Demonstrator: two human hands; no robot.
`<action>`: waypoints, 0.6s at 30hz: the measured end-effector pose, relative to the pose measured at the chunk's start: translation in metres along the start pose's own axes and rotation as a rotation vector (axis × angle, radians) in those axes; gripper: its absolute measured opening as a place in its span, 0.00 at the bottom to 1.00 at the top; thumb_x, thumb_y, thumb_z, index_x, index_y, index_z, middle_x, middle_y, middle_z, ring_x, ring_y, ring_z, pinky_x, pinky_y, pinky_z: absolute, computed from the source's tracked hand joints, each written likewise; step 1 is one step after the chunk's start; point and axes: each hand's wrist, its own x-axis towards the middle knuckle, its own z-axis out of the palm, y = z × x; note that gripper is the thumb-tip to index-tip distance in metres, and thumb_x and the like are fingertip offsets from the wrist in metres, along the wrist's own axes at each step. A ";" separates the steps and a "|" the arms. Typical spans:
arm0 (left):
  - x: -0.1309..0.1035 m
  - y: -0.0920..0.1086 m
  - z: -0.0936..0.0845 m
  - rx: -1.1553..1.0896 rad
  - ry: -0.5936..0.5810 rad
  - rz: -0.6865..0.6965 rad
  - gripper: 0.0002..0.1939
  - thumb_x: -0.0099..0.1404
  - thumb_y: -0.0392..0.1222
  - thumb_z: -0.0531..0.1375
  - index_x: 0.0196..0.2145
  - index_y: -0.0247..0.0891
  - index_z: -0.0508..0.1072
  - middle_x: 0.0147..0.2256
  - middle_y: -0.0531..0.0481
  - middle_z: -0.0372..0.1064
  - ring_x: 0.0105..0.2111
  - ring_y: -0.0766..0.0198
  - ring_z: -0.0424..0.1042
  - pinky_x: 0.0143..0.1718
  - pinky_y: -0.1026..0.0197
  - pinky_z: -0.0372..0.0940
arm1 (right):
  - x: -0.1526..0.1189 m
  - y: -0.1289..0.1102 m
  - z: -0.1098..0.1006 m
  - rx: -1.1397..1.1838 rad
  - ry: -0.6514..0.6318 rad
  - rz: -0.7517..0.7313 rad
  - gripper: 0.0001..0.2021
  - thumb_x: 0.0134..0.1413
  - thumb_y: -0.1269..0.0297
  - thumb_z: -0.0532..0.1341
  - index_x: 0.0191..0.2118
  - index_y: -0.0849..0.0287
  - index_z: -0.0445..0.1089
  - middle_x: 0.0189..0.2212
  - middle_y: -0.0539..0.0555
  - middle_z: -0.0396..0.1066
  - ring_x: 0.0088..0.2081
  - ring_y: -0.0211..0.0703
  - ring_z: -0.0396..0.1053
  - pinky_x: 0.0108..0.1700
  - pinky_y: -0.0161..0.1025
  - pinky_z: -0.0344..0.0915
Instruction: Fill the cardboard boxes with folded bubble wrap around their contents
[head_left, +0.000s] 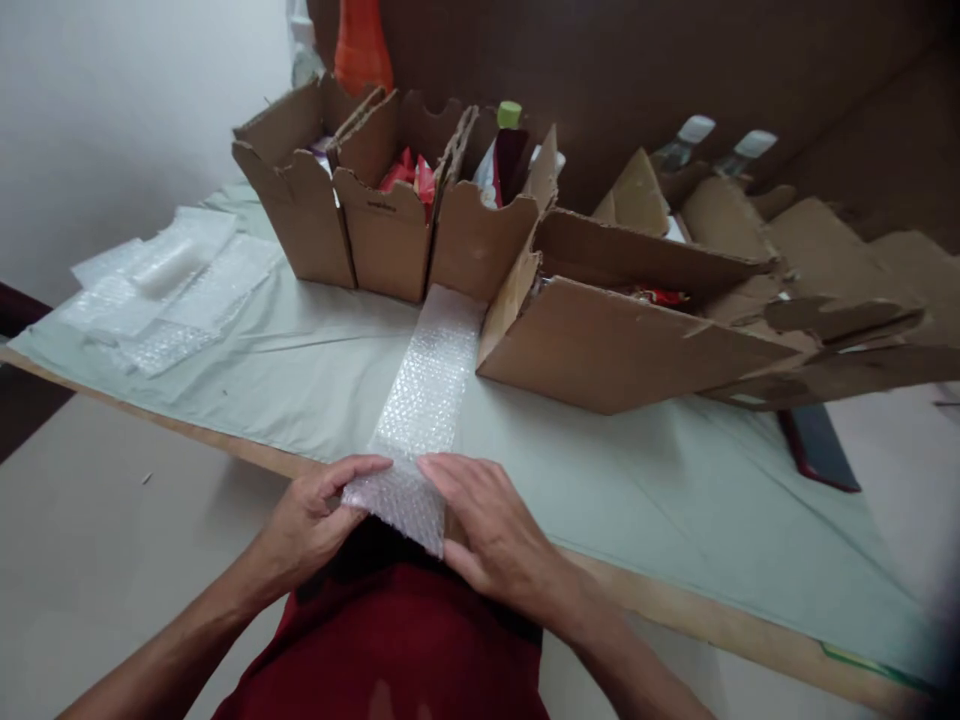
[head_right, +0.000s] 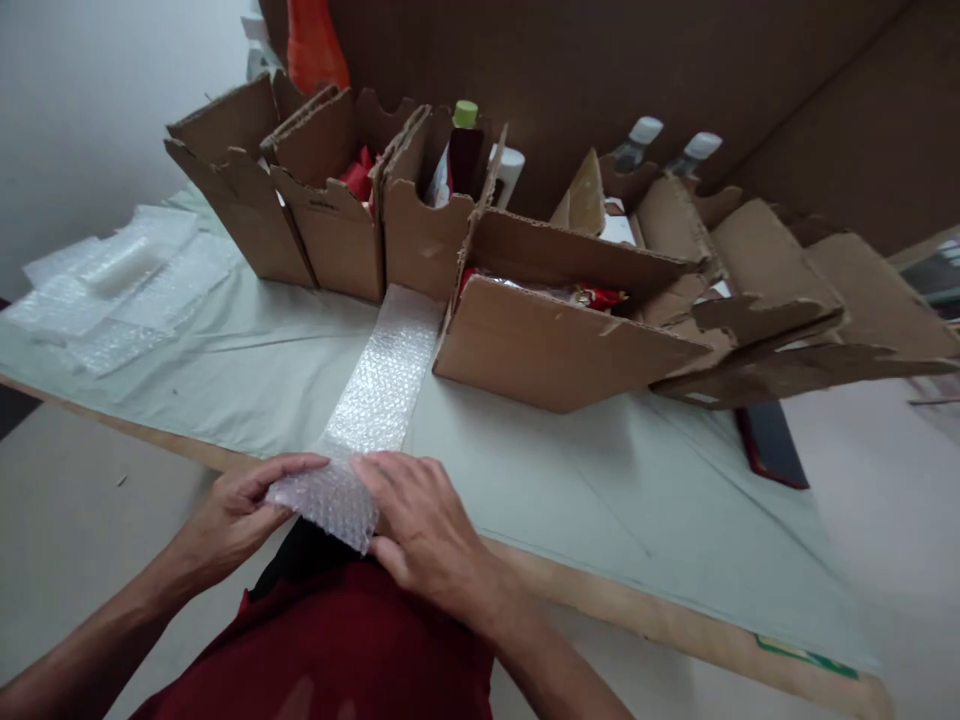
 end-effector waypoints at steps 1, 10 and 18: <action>0.003 0.002 -0.001 0.072 0.020 0.036 0.18 0.65 0.41 0.58 0.50 0.42 0.80 0.41 0.47 0.82 0.39 0.58 0.81 0.41 0.58 0.77 | 0.003 -0.003 0.012 0.054 0.072 0.021 0.36 0.59 0.73 0.61 0.71 0.55 0.54 0.59 0.61 0.73 0.58 0.54 0.70 0.60 0.54 0.67; 0.034 0.005 0.003 0.214 0.067 0.076 0.12 0.68 0.49 0.58 0.36 0.40 0.78 0.40 0.46 0.77 0.39 0.58 0.77 0.35 0.61 0.71 | 0.028 0.005 0.037 0.308 0.326 0.510 0.26 0.61 0.65 0.61 0.64 0.58 0.67 0.36 0.53 0.79 0.33 0.44 0.75 0.39 0.41 0.71; 0.052 -0.008 0.019 0.327 0.126 0.032 0.19 0.66 0.42 0.59 0.53 0.39 0.75 0.28 0.54 0.75 0.26 0.64 0.71 0.31 0.60 0.65 | 0.012 0.011 0.025 -0.132 0.612 0.314 0.21 0.66 0.64 0.61 0.62 0.57 0.65 0.40 0.56 0.77 0.37 0.47 0.74 0.44 0.48 0.71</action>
